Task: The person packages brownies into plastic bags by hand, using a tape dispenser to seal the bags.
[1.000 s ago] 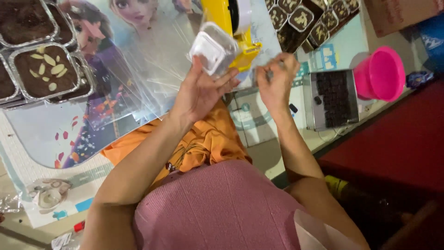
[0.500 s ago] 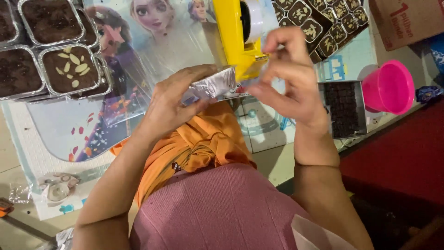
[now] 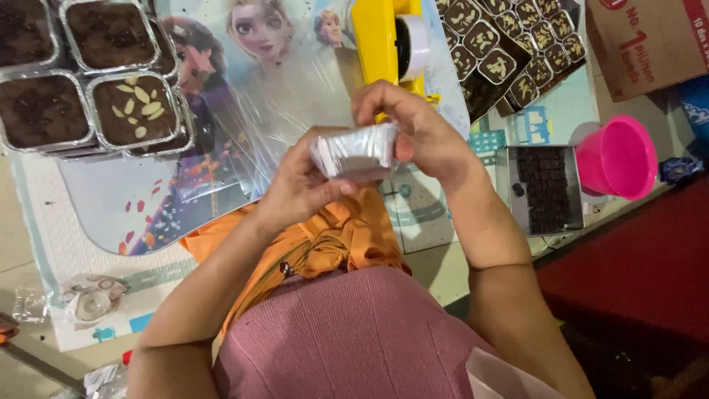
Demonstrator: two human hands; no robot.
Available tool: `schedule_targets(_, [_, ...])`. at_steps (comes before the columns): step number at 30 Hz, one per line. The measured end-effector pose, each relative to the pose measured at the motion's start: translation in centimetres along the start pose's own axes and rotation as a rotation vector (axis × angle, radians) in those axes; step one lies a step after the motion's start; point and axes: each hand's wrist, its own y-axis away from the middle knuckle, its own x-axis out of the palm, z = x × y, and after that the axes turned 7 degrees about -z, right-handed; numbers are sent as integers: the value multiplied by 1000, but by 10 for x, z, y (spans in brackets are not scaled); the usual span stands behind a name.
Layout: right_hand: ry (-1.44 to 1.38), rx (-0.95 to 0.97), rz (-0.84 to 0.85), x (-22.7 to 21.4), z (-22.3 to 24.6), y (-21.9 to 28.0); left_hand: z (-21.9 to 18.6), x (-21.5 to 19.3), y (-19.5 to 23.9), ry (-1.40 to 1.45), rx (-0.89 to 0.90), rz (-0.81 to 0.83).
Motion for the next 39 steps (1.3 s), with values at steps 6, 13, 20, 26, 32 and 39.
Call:
schedule_targets(6, [82, -145, -185, -2, 2, -3, 10, 12, -6, 446, -237, -403])
schedule_targets(13, [530, -518, -133, 0, 18, 18, 1, -16, -9, 520, -493, -488])
schedule_targets(20, [627, -507, 67, 21, 25, 15, -19, -19, -8, 374, -831, -283])
schedule_targets(26, [495, -397, -142, 23, -38, 0, -28, -40, -6, 62, -620, -106])
schedule_targets(32, [319, -247, -379, 32, -50, 10, -5, -49, -6, -412, -313, -104])
schedule_targets(39, [462, -224, -817, -39, -6, 45, -29, -37, -14, -421, -444, -137])
